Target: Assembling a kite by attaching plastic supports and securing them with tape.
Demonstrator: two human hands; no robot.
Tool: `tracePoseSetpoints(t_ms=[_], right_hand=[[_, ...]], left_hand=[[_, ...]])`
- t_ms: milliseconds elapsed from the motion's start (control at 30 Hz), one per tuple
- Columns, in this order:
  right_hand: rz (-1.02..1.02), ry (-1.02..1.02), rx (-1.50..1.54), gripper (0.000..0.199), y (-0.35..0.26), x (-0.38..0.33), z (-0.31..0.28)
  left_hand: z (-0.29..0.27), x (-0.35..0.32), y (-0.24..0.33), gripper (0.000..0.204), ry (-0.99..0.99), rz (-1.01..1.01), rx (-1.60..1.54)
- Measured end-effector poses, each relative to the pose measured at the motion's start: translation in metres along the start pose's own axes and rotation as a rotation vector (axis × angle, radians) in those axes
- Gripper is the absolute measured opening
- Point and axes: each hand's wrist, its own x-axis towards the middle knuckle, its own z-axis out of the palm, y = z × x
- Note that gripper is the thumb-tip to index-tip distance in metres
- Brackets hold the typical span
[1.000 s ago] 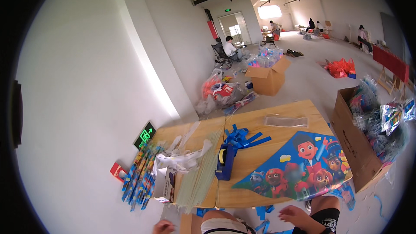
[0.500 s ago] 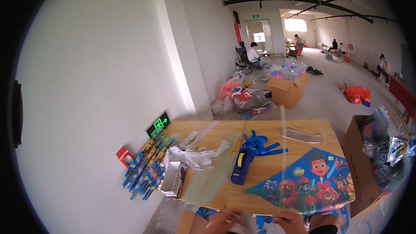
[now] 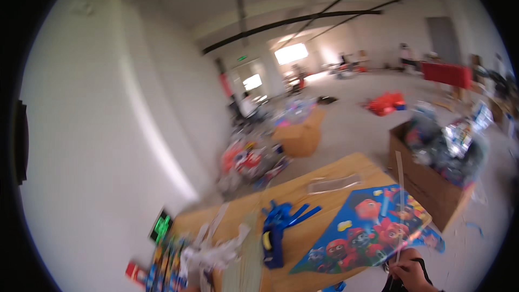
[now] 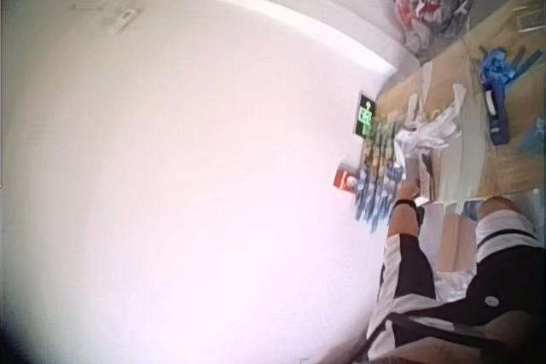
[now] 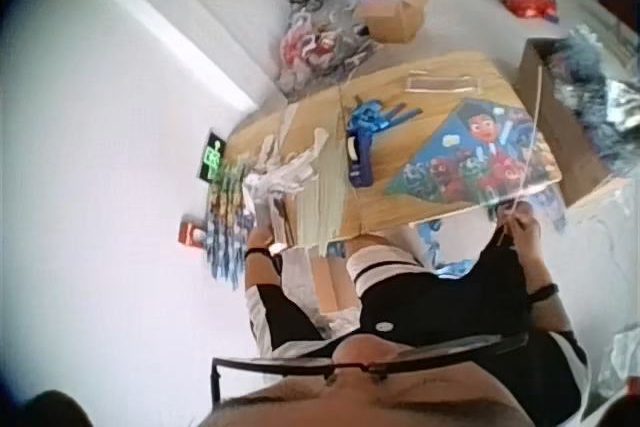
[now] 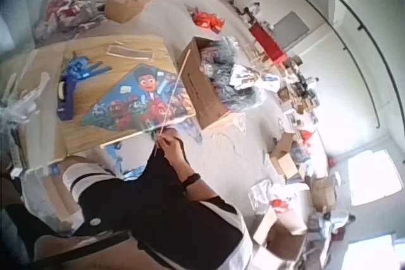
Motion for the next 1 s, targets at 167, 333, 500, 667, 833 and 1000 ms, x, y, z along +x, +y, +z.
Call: tracePoseSetpoints(t_ms=[167, 333, 500, 667, 833, 1000], right_hand=[[-0.399, -0.081, -0.028, 0.007, -0.047, -0.012, -0.004], [-0.359, -0.075, 0.010, 0.007, -0.068, -0.027, -0.010], [-0.263, -0.067, 0.116, 0.009, -0.058, -0.018, -0.008], [-0.269, -0.090, 0.183, 0.012, -0.056, -0.007, -0.004], [-0.334, -0.121, 0.100, 0.012, -0.057, -0.004, -0.003], [-0.282, -0.069, 0.184, 0.012, -0.052, -0.006, -0.003]], left_hand=[[-0.093, 0.128, 0.061, 0.019, 0.110, 0.259, 0.122], [-0.098, 0.159, 0.099, 0.019, 0.139, 0.353, 0.122], [-0.083, 0.145, 0.096, 0.018, 0.139, 0.340, 0.087], [-0.068, 0.116, 0.080, 0.018, 0.155, 0.278, 0.039], [-0.067, 0.102, 0.074, 0.018, 0.175, 0.247, 0.015], [-0.071, 0.096, 0.071, 0.018, 0.200, 0.225, -0.007]])
